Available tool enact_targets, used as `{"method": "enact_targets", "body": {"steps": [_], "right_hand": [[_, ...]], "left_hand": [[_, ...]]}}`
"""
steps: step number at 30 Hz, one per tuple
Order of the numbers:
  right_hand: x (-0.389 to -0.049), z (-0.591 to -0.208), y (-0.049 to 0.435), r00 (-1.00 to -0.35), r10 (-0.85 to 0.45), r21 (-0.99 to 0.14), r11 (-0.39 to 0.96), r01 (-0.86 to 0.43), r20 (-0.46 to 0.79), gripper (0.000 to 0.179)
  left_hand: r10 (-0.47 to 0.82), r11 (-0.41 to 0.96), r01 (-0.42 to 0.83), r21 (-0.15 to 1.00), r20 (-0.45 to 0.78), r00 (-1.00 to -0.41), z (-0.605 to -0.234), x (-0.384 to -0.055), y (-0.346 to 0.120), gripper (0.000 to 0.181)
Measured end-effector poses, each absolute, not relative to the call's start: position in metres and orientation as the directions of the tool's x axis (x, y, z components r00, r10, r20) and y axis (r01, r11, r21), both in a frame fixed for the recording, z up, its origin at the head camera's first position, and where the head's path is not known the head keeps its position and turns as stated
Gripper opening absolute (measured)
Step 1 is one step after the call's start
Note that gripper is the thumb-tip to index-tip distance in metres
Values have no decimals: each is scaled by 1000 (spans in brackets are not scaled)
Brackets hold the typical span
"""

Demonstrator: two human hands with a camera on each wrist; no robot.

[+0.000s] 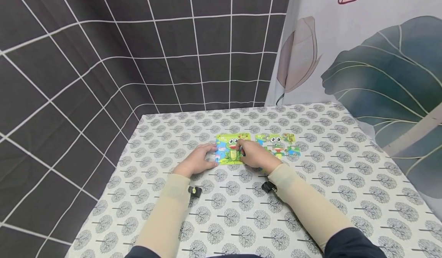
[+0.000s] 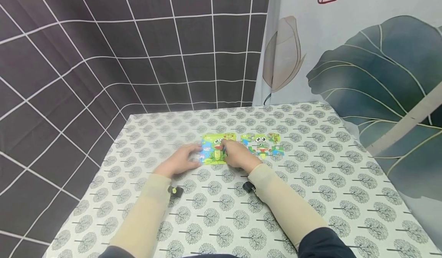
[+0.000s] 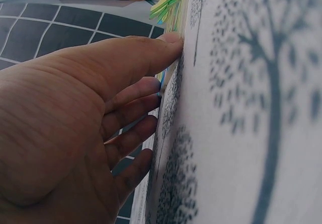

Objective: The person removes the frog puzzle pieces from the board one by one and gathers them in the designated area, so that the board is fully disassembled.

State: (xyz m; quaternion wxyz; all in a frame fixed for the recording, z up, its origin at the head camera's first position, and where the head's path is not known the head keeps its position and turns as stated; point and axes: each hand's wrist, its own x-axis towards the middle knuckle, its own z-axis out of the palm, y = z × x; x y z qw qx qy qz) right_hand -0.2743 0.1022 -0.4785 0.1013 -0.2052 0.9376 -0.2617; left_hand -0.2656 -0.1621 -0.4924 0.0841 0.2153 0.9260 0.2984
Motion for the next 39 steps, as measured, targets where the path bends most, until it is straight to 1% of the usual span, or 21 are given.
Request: {"method": "enact_targets", "body": {"steps": [21, 28, 36, 39], "right_hand": [[-270, -474, 101, -899, -436, -452, 811, -370, -46, 31], [-269, -468, 101, -901, -432, -474, 799, -369, -27, 32], [-271, -464, 106, -891, -452, -482, 790, -379, -39, 39], [-271, -459, 109, -890, -454, -487, 786, -380, -39, 38]], "left_hand": [[443, 743, 344, 574, -36, -896, -491, -265, -162, 68], [443, 745, 346, 570, -35, -896, -491, -265, -162, 68], [436, 749, 332, 573, -50, -898, -490, -266, -162, 68], [435, 749, 329, 575, -51, -899, -491, -266, -162, 68]]}}
